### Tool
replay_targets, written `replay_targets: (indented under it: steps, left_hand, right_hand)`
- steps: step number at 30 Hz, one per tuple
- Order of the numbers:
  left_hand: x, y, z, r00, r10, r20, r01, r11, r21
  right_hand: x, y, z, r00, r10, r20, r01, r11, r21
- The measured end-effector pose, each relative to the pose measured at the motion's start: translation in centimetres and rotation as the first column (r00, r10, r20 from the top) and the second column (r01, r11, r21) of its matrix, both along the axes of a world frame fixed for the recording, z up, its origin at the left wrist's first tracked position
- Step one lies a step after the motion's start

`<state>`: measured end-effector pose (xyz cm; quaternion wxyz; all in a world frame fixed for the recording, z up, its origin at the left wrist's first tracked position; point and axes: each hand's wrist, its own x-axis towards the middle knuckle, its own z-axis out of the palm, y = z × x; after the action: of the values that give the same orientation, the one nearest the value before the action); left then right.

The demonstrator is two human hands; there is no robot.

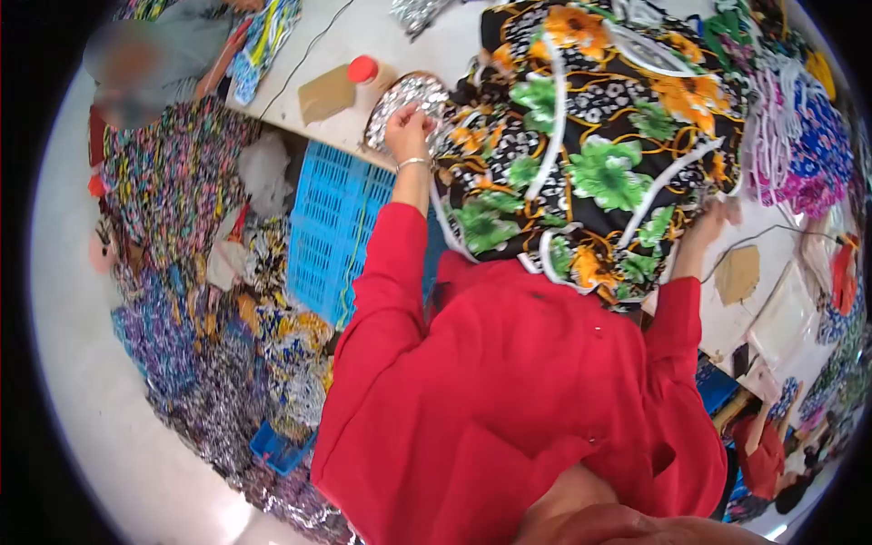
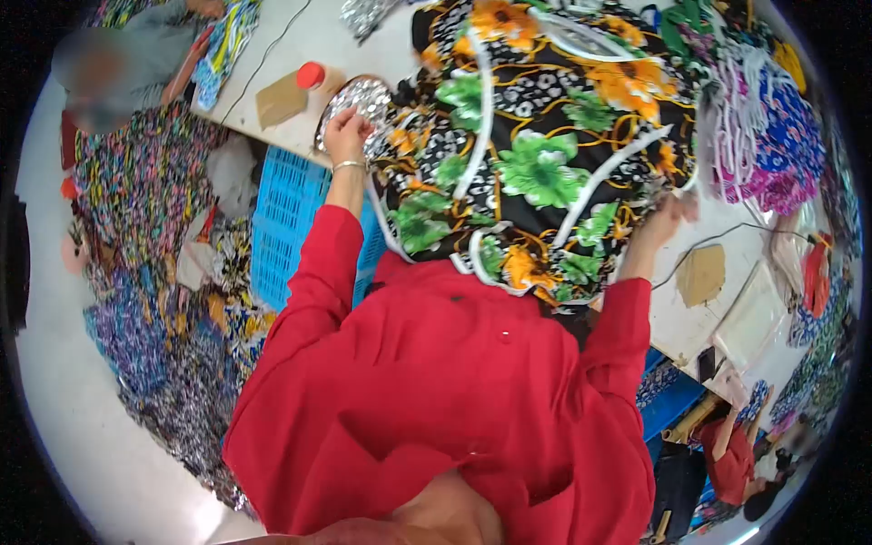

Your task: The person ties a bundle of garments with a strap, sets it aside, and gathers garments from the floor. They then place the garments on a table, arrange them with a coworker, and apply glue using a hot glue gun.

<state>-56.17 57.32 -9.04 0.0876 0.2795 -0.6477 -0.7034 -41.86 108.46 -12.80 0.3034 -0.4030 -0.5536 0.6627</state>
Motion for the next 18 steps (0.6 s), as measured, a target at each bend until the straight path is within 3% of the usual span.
replay_targets:
  steps: [2,3,4,6,7,8,9,10,14,16,18]
  left_hand:
    - [0.3,-3.3,-1.1,0.999,-0.005,0.039,0.001,0.996,0.093]
    - [0.5,-4.5,-1.2,0.999,0.001,0.046,-0.006,0.996,0.094]
    - [0.8,-5.6,-1.4,0.990,-0.037,0.135,0.039,0.999,-0.013]
    - [0.9,-6.9,-1.9,0.944,-0.092,0.315,0.161,0.966,-0.200]
    - [0.7,-7.1,-2.2,0.943,-0.097,0.319,0.165,0.967,-0.193]
    - [0.5,-7.1,-2.6,0.953,-0.132,0.273,0.268,0.788,-0.555]
    - [0.4,-7.1,-2.9,0.952,-0.184,0.245,0.304,0.474,-0.826]
    - [0.3,-7.1,-3.1,0.940,-0.248,0.235,0.262,0.083,-0.961]
    - [-1.8,-6.1,-2.5,0.944,-0.248,0.219,0.251,0.106,-0.962]
    - [-2.1,-6.8,-4.7,0.930,-0.270,0.249,0.283,0.095,-0.954]
    - [-2.9,-7.0,-6.0,0.912,-0.258,0.319,0.346,0.065,-0.936]
  right_hand:
    - [1.3,-0.4,4.0,0.977,-0.143,0.157,0.131,0.988,0.081]
    - [1.5,-0.4,5.6,0.980,-0.179,0.085,0.176,0.983,0.047]
    - [2.0,-0.2,7.0,0.975,-0.221,0.014,0.221,0.975,0.011]
    - [3.8,1.1,10.1,0.992,-0.130,0.001,0.130,0.991,0.016]
    - [4.2,1.3,11.5,0.999,-0.040,-0.017,0.041,0.999,0.015]
    - [3.9,0.8,13.2,0.999,-0.043,-0.012,0.043,0.999,0.023]
    - [3.6,-0.1,15.1,0.999,0.030,-0.009,-0.030,0.997,0.065]
    - [3.3,-1.3,16.9,0.995,0.101,-0.004,-0.100,0.989,0.105]
    - [1.3,-8.5,22.1,0.960,0.280,0.022,-0.278,0.936,0.217]
    - [0.5,-12.3,23.6,0.928,0.371,0.039,-0.368,0.896,0.248]
    - [0.3,-14.7,24.2,0.874,0.461,0.156,-0.487,0.827,0.281]
